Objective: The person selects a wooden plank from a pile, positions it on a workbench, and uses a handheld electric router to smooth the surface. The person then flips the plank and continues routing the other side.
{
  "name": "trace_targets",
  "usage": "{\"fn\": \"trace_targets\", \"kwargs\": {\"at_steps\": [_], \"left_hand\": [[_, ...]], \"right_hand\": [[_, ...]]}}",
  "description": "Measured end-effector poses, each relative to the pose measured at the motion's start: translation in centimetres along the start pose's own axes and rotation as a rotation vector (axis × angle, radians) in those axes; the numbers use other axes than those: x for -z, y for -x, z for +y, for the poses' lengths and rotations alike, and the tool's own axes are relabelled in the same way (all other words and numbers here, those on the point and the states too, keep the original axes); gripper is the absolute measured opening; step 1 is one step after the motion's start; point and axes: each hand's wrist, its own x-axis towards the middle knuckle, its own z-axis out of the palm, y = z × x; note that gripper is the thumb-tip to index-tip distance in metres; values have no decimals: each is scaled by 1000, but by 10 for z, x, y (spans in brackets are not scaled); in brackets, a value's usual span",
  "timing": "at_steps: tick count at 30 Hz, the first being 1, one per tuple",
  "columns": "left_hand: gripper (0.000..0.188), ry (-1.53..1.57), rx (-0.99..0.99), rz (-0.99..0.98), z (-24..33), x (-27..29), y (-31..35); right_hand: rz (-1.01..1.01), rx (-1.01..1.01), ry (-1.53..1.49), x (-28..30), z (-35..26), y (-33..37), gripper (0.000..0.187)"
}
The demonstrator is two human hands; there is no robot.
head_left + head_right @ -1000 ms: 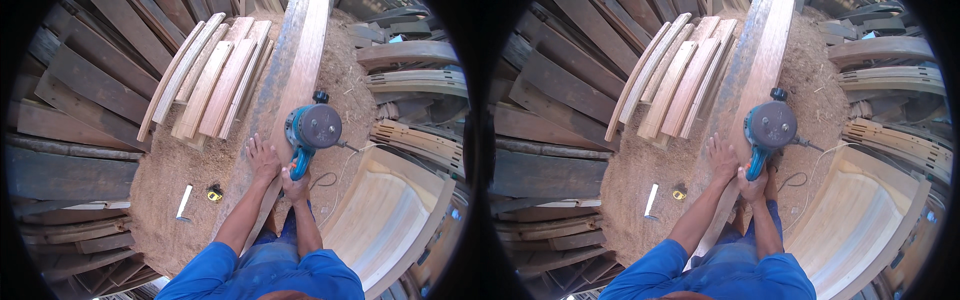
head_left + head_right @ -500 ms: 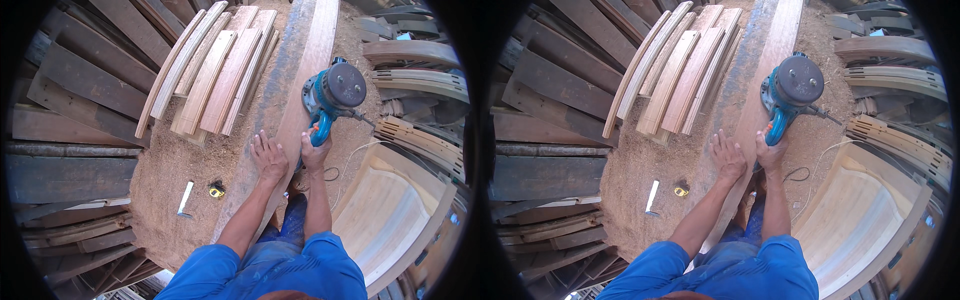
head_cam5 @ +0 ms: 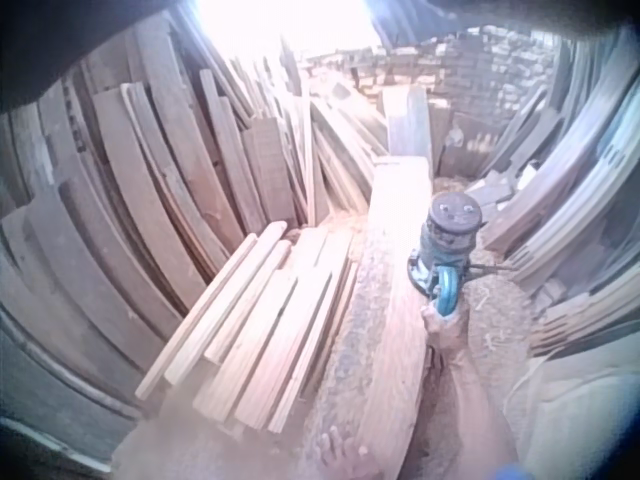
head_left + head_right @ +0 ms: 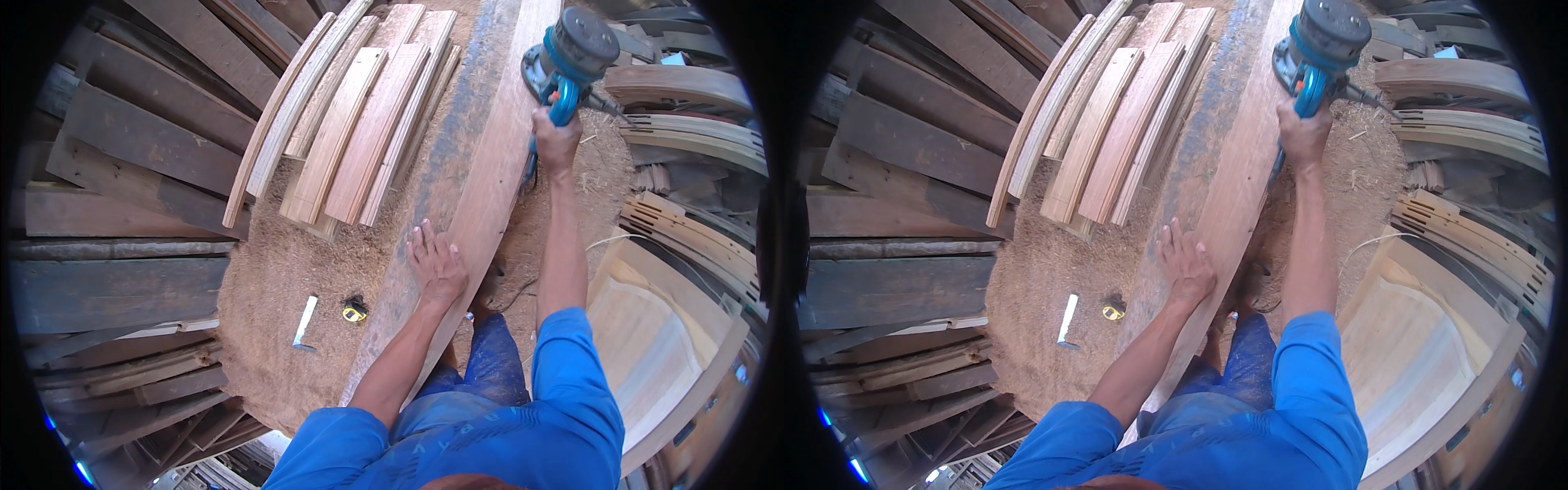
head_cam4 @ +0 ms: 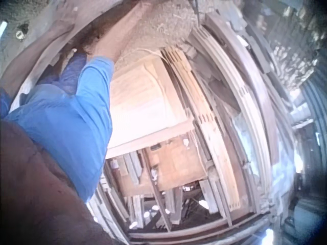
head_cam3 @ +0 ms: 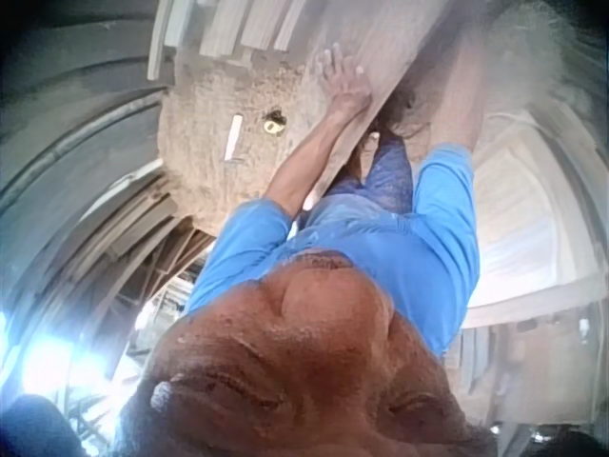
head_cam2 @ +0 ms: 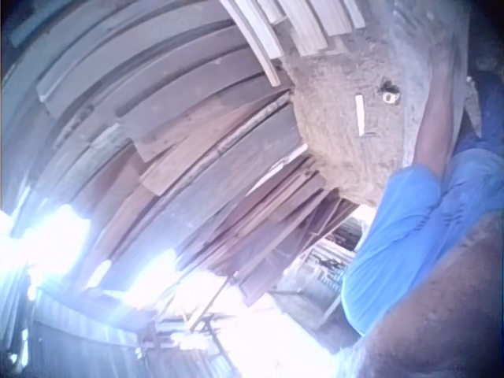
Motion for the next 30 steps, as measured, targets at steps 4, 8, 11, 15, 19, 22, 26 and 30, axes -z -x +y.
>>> {"fn": "trace_targets", "kwargs": {"at_steps": [4,8,11,15,19,22,26,30], "left_hand": [[48,0,-7,-13,1,4,1],[46,-46,-28,40,-3,-1,4],[45,-53,-18,20,-2,1,3],[45,-46,8,5,0,3,1],[46,-35,7,17,5,5,-2],[47,-63,-8,33,3,4,-3],[46,24,-54,48,-15,-6,-3],[48,14,-63,-7,-49,-7,38]], "right_hand": [[43,-8,14,-5,2,-77,34],[-9,-82,-69,-6,-1,-99,36],[-22,-139,-91,-1,-4,-87,40],[-36,-112,-55,7,-11,-38,42],[13,-22,62,20,-6,44,31],[-30,-87,55,30,-30,133,26],[-113,-81,-22,49,-53,256,25],[-151,-199,-57,69,-81,367,24]]}}
